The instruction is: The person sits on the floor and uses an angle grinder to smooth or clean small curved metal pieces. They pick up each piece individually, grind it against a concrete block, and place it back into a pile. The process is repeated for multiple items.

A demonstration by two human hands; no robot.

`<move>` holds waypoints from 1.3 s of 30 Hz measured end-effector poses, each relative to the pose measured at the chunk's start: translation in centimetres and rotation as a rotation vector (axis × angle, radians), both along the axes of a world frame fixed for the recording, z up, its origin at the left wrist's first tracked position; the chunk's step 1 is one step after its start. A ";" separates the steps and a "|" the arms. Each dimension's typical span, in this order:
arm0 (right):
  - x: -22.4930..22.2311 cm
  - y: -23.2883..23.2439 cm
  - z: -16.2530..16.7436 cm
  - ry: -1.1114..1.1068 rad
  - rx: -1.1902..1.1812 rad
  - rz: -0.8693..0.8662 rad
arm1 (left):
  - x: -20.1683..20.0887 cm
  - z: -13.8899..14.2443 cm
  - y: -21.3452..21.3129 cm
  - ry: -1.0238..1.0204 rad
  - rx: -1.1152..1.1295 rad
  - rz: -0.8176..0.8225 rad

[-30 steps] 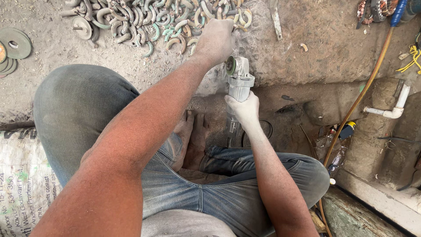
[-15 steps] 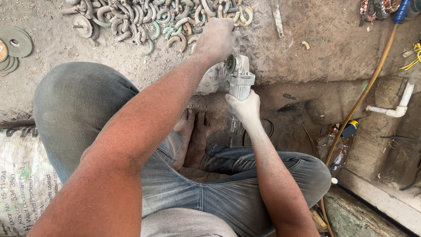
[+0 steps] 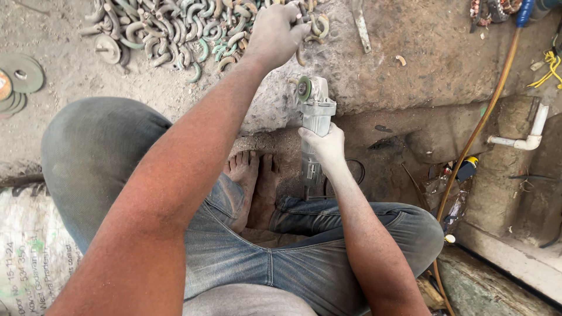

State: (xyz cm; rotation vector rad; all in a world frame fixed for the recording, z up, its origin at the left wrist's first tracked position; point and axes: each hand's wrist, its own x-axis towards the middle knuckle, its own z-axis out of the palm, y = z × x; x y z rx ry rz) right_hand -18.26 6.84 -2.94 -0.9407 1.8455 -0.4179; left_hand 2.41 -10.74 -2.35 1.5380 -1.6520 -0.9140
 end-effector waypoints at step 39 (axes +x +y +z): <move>-1.2 -1.1 1.5 -0.234 -0.148 -0.231 | -1.4 -0.6 2.9 -0.601 0.645 -0.595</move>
